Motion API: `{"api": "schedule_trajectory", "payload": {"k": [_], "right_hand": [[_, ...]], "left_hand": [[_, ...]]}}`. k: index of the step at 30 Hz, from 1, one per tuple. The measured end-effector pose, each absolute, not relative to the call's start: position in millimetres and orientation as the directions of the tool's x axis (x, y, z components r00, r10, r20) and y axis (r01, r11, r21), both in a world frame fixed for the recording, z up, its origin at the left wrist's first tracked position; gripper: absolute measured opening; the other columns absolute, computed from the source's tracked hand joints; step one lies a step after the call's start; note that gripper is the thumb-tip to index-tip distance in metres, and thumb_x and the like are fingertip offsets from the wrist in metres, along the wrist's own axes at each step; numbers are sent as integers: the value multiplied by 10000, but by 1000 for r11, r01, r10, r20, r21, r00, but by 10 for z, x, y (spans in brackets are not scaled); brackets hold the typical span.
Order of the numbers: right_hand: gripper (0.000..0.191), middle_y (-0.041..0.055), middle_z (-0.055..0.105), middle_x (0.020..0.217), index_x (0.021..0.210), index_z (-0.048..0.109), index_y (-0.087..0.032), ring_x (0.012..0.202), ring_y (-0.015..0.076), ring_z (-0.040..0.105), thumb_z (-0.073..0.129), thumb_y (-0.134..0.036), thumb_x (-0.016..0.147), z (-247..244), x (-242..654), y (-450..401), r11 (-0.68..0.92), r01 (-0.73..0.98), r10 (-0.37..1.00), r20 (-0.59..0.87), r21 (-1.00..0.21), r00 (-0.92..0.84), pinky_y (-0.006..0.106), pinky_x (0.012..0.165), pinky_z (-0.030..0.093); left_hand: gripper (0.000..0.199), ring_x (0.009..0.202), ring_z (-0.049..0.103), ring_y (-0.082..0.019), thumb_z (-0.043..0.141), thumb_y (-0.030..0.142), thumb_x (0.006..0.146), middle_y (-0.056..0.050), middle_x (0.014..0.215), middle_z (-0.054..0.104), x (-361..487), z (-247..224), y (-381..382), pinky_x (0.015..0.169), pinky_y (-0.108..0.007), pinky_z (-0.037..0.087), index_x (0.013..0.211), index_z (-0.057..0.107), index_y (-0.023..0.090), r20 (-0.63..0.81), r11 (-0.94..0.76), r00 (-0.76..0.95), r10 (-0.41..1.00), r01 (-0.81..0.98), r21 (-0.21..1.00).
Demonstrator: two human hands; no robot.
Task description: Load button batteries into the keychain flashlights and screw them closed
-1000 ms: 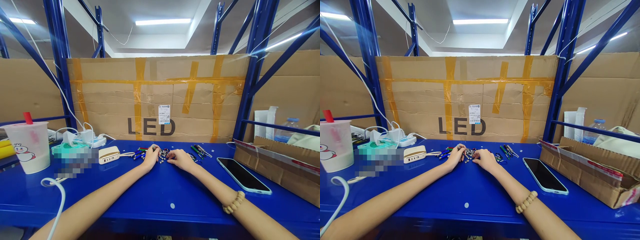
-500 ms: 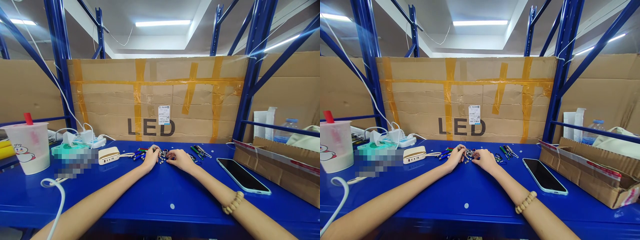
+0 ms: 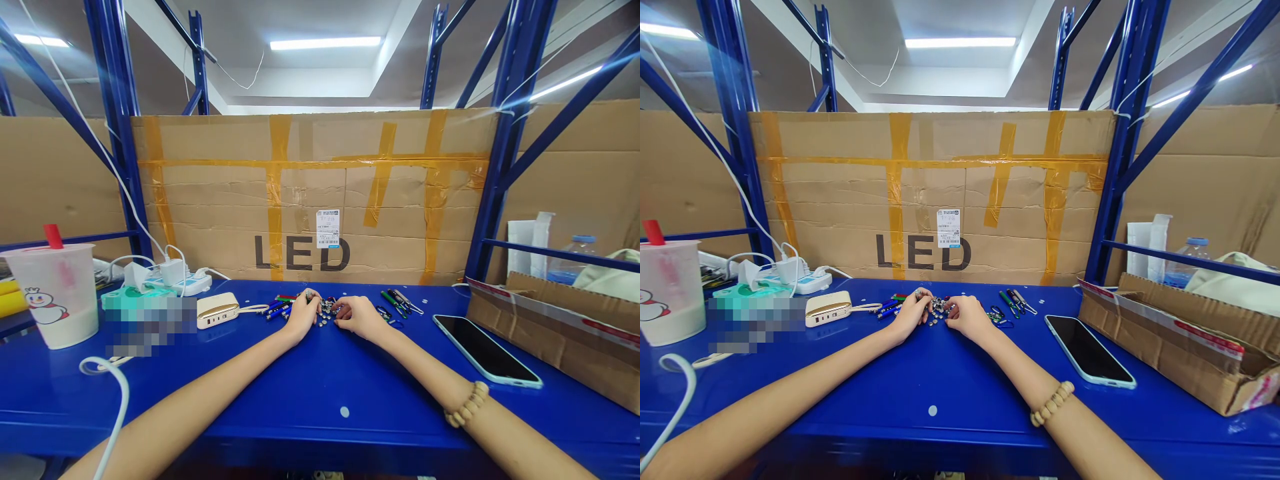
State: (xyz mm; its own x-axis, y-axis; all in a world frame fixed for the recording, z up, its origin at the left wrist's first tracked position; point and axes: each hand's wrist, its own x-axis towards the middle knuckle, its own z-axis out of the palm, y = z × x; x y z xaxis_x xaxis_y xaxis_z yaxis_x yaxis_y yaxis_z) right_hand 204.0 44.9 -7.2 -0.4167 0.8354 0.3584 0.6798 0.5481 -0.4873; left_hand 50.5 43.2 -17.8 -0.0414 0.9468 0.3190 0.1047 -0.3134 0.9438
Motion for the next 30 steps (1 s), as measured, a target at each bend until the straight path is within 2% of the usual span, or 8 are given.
{"api": "schedule_trajectory", "payload": {"k": [7,14,30], "right_hand": [[299,26,686,704,861,657,-151,622,147,634,595,-75,579,-90,2030,464,546,690,835,367,-475,-409,215,585,473],[235,30,690,721,921,633,-152,632,139,633,623,-164,687,-96,2060,464,550,676,835,326,-490,-443,222,598,477],[235,27,687,737,945,641,-155,653,133,630,619,-168,711,-84,2070,442,527,693,849,285,-491,-445,218,600,469]], "left_hand": [[54,308,365,-42,421,140,731,77,486,478,506,-184,434,354,-167,268,703,443,181,322,-317,-43,946,101,943],[51,305,359,-40,417,141,734,79,486,472,512,-167,416,344,-162,262,708,437,180,317,-312,-35,948,97,945],[54,322,363,-49,405,144,734,75,493,465,516,-154,402,367,-173,275,708,435,181,321,-312,-41,946,147,939]]}}
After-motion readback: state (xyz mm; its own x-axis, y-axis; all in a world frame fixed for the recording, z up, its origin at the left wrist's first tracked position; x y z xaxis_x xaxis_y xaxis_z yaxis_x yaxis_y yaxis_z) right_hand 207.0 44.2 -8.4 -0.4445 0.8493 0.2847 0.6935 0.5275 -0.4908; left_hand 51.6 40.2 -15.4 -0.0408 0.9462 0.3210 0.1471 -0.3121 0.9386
